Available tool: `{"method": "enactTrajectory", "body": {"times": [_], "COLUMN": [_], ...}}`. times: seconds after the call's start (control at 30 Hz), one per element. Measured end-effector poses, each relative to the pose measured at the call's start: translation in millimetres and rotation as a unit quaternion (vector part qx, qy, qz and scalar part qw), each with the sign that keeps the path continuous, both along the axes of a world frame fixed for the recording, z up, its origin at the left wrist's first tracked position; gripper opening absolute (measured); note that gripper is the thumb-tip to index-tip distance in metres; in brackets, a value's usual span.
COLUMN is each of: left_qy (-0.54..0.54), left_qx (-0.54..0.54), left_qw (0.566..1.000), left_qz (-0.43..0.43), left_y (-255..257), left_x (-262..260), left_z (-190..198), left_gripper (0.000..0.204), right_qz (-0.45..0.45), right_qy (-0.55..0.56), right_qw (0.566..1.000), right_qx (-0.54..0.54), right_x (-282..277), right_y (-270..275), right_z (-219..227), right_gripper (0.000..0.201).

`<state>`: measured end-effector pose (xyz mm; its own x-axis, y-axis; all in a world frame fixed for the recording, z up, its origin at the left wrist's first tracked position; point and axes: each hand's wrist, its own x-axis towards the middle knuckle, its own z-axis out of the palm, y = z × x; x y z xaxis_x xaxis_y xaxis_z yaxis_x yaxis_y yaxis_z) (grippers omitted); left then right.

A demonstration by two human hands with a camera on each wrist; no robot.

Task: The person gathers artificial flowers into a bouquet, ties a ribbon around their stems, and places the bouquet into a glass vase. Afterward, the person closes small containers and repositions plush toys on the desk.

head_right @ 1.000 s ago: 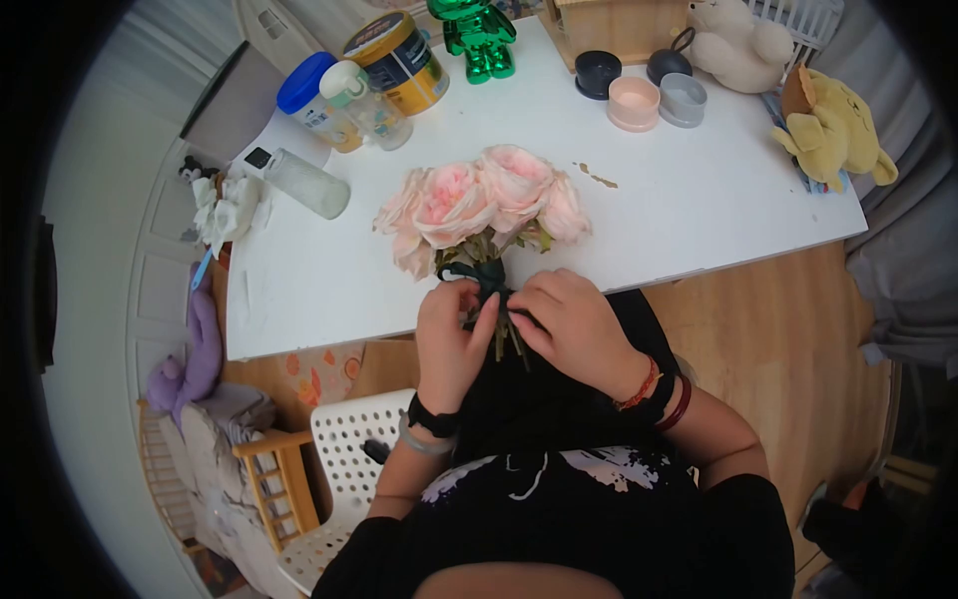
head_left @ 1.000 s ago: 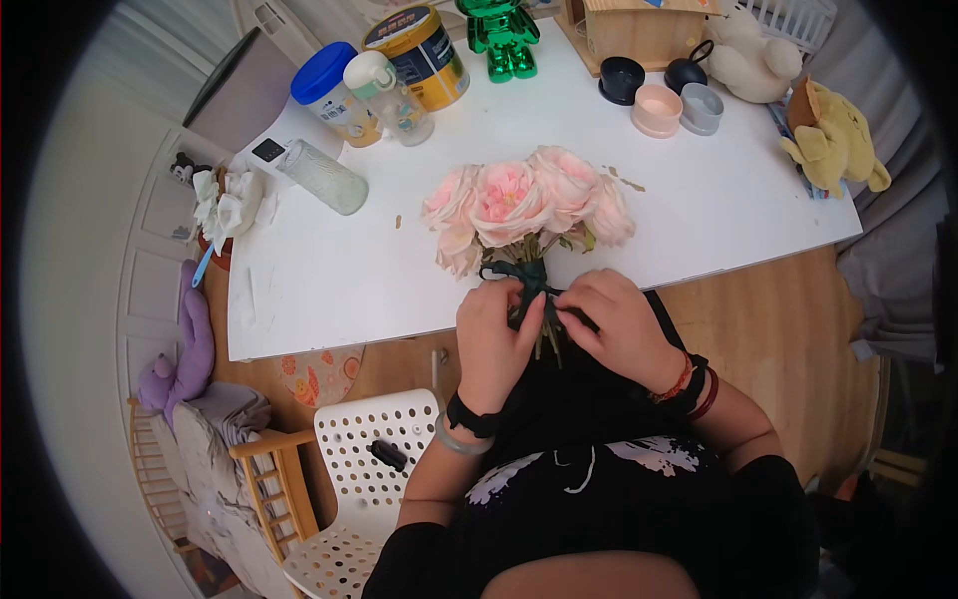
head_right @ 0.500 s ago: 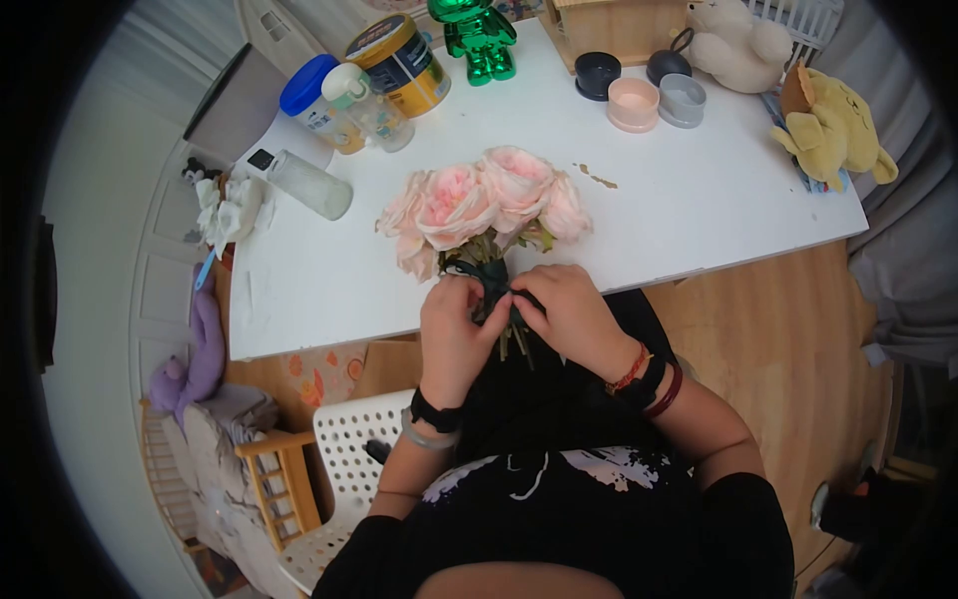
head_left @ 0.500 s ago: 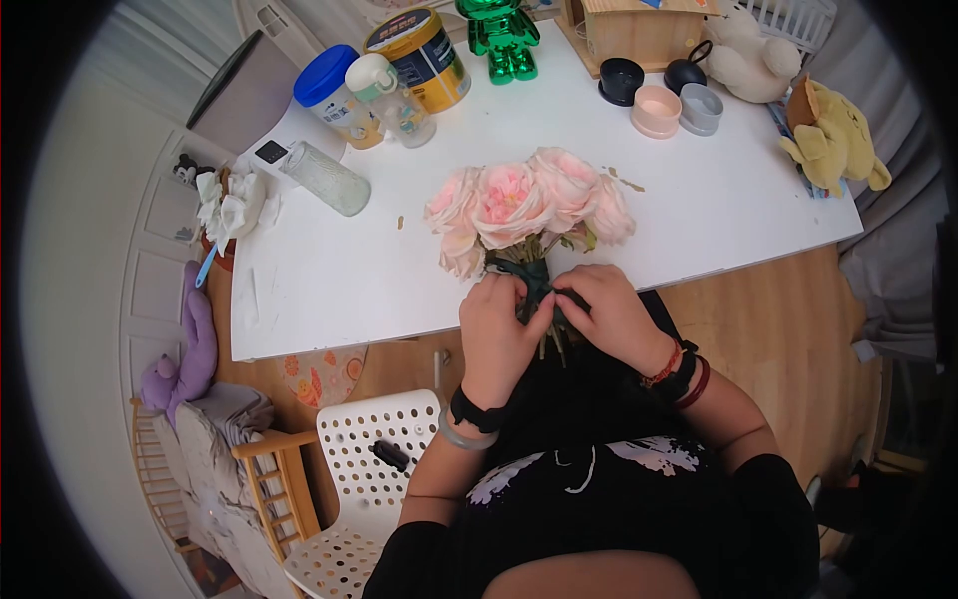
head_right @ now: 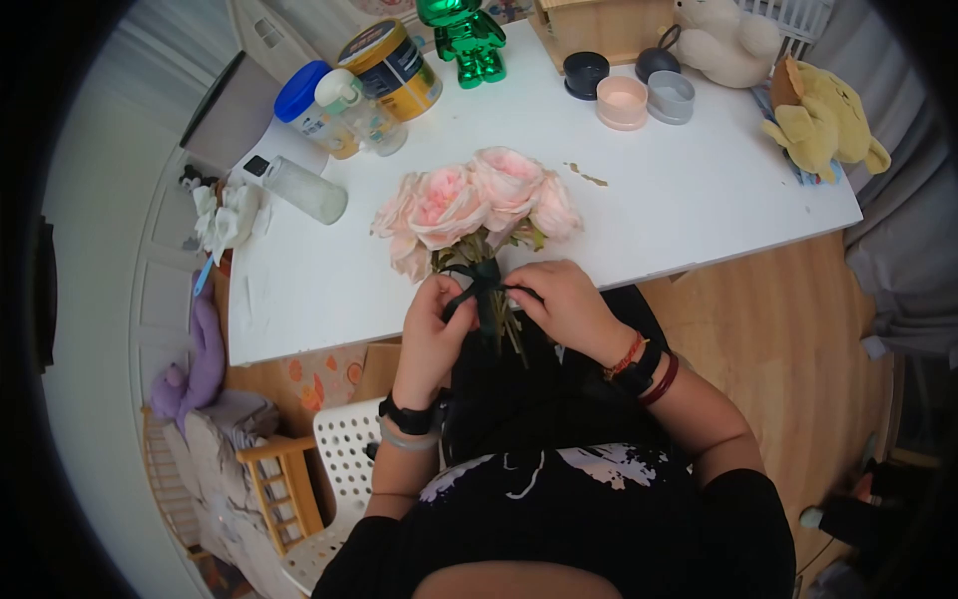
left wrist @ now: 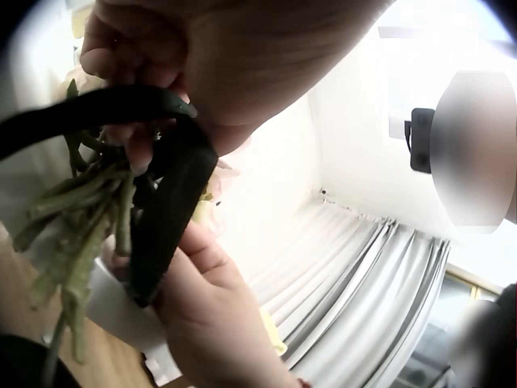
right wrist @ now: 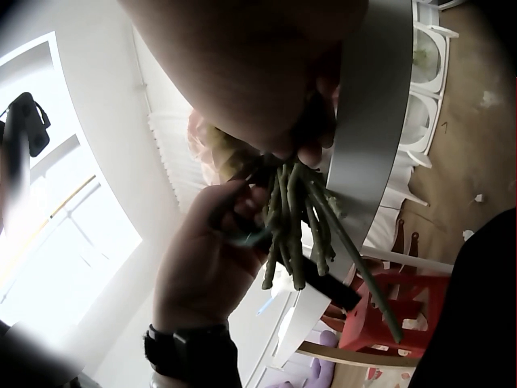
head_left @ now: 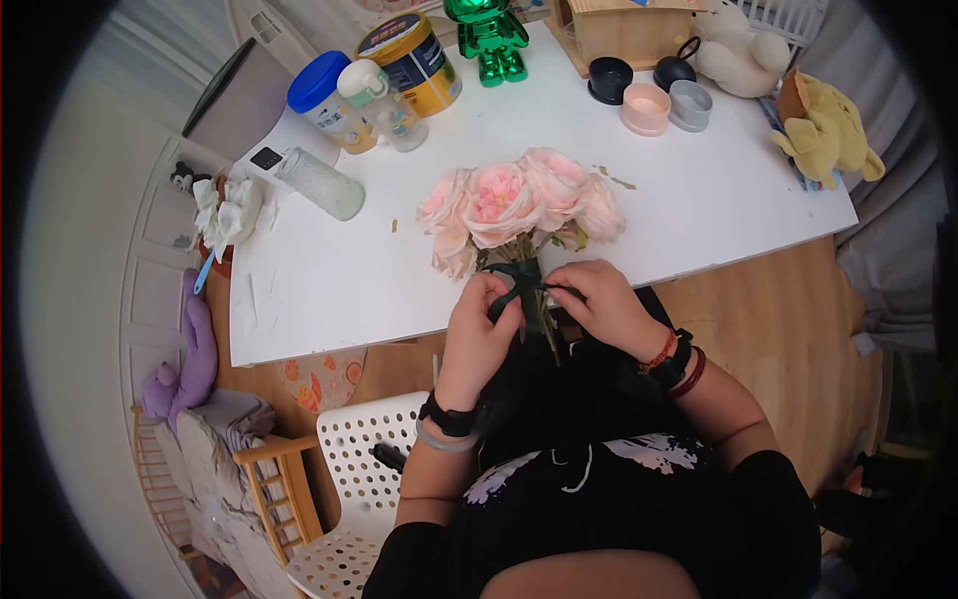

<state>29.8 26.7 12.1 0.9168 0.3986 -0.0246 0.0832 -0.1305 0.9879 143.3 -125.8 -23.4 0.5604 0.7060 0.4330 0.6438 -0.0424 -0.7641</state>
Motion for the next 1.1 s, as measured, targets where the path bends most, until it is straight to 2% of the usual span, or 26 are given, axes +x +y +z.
{"method": "enactTrajectory", "body": {"times": [0.03, 0.1, 0.23, 0.3, 0.33, 0.37, 0.4, 0.47, 0.57, 0.6, 0.67, 0.73, 0.83, 0.93, 1.0, 1.1], "left_qy": [0.000, -0.001, 0.031, 0.091, 0.091, 0.091, 0.089, 0.061, 0.105, 0.105, 0.012, -0.013, -0.061, -0.045, -0.047, -0.063], "left_qx": [0.000, -0.083, -0.114, -0.007, -0.008, 0.120, 0.245, 0.275, 0.334, 0.333, 0.270, 0.234, 0.336, 0.354, 0.364, 0.370], "left_qw": [1.000, 0.996, 0.991, 0.989, 0.989, 0.973, 0.937, 0.926, 0.927, 0.927, 0.962, 0.972, 0.938, 0.930, 0.926, 0.922], "left_qz": [-0.002, -0.023, -0.064, -0.115, -0.116, -0.177, -0.234, -0.250, -0.137, -0.137, -0.023, -0.005, 0.066, 0.090, 0.087, 0.101], "left_y": [1.3, 3.3, 4.5, 7.5, 10.4, 13.4, 15.8, 20.4, 24.4, 24.8, 20.5, 9.6, -3.9, -17.4, -20.1, -21.8], "left_x": [-2.6, -10.3, -31.0, -40.6, -44.8, -48.1, -51.2, -55.8, -53.7, -49.8, -37.2, -22.9, -7.6, -4.4, -2.0, 2.1], "left_z": [0.3, 1.9, 4.6, 2.4, 4.3, 9.1, 12.1, 15.1, 31.0, 27.7, 15.6, 11.0, 3.6, -6.5, -11.3, -13.0], "left_gripper": [0.013, 0.013, 0.009, 0.010, 0.010, 0.013, 0.015, 0.020, 0.027, 0.027, 0.027, 0.030, 0.033, 0.037, 0.041, 0.042], "right_qz": [-0.002, 0.004, 0.000, 0.007, 0.006, 0.007, 0.008, 0.009, 0.008, 0.007, -0.006, -0.021, -0.030, -0.023, -0.019, -0.017], "right_qy": [0.000, -0.008, -0.009, -0.001, -0.001, 0.000, 0.000, 0.006, 0.015, 0.016, 0.014, 0.013, 0.039, 0.036, -0.026, -0.012], "right_qw": [1.000, 1.000, 1.000, 1.000, 1.000, 1.000, 1.000, 1.000, 1.000, 1.000, 1.000, 1.000, 0.999, 0.999, 0.999, 1.000], "right_qx": [0.000, 0.000, 0.003, 0.018, 0.017, 0.017, 0.017, 0.018, 0.017, 0.016, 0.016, 0.016, -0.002, -0.024, 0.016, -0.004], "right_x": [0.6, 1.3, 1.5, 1.9, 1.6, 1.7, 1.6, 1.3, 0.8, -0.2, -2.6, -4.9, -5.9, -4.3, -3.1, -2.6], "right_y": [-0.4, -0.6, -0.7, -0.4, -0.7, -0.9, -1.4, -1.5, -2.1, -1.6, 0.1, 0.0, 0.5, 2.9, 6.4, 5.5], "right_z": [0.7, 1.9, 0.2, -2.7, -2.5, -2.2, -1.8, -2.2, 0.1, 1.1, 1.8, 4.8, 10.8, 4.4, -0.4, 3.8], "right_gripper": [0.011, 0.012, 0.012, 0.011, 0.011, 0.011, 0.010, 0.010, 0.009, 0.008, 0.009, 0.009, 0.013, 0.015, 0.013, 0.013]}}
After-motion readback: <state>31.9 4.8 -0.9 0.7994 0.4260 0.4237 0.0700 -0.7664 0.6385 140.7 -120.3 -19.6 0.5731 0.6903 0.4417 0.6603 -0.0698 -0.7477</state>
